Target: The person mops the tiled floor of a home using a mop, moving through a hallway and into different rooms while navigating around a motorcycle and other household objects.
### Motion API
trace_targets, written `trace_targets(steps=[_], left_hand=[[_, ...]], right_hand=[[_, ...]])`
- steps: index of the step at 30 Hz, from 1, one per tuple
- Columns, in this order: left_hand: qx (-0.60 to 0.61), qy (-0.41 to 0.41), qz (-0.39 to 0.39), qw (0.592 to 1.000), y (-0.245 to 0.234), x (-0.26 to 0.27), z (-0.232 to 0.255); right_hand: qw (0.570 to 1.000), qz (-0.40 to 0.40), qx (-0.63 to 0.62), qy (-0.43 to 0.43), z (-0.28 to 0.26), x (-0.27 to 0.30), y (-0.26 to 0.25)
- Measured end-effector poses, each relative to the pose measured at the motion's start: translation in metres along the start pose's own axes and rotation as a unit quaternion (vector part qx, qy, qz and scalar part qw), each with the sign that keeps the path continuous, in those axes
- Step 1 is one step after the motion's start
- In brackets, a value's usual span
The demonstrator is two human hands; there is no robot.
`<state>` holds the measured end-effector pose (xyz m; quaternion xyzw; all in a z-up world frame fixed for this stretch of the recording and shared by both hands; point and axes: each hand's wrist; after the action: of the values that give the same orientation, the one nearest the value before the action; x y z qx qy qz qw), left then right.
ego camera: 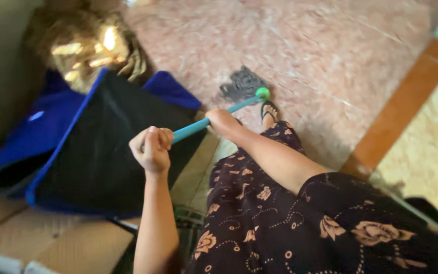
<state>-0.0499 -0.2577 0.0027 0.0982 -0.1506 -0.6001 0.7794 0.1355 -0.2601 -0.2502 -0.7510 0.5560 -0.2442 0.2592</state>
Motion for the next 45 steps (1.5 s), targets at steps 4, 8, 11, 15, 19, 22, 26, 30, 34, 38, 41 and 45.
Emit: trace_targets(steps=[4,8,11,15,19,22,26,30,34,38,41,45], left_hand=[[-0.015,-0.057,-0.081,0.995,0.032,0.011,-0.079],[0.024,-0.13,-0.172,0.976,0.092,0.048,-0.162],[-0.015,-0.15,-0.267,0.952,0.145,0.084,-0.21],[-0.122,-0.186,-0.358,0.907,0.215,0.134,-0.247],[-0.143,-0.166,-0.44,0.871,0.269,0.202,-0.27],[-0.167,-0.2,-0.465,0.846,0.306,0.266,-0.291],[-0.113,-0.169,-0.552,0.809,0.357,0.349,-0.321],[-0.059,-0.125,-0.628,0.766,0.412,0.409,-0.331],[0.036,-0.082,-0.634,0.768,0.463,0.432,-0.331],[-0.036,-0.061,-0.676,0.733,0.461,0.461,-0.343],[-0.026,-0.058,-0.668,0.742,0.438,0.48,-0.361],[-0.031,-0.08,-0.672,0.736,0.411,0.474,-0.356]], right_hand=[[0.993,0.082,0.007,0.084,0.077,0.071,-0.029],[0.977,0.182,0.034,0.103,0.145,0.156,-0.082],[0.964,0.25,0.062,0.069,0.173,0.228,-0.126],[0.93,0.254,0.106,0.244,0.238,0.313,-0.146],[0.896,0.253,0.155,0.331,0.301,0.407,-0.154],[0.874,0.287,0.177,0.35,0.332,0.473,-0.177],[0.833,0.361,0.187,0.376,0.342,0.567,-0.2],[0.807,0.474,0.189,0.296,0.362,0.632,-0.227],[0.783,0.463,-0.078,0.407,0.37,0.662,-0.252],[0.761,0.389,0.047,0.517,0.365,0.691,-0.264],[0.766,0.431,0.029,0.477,0.361,0.7,-0.249],[0.807,0.441,0.101,0.38,0.351,0.702,-0.229]])
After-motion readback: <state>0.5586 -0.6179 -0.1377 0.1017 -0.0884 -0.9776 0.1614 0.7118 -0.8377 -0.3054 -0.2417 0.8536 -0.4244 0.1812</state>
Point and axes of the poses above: each hand's wrist, its own x-axis away from the middle knuckle, its own y-axis out of the palm, z = x × y, and after that the axes turned 9 degrees about z, right-handed
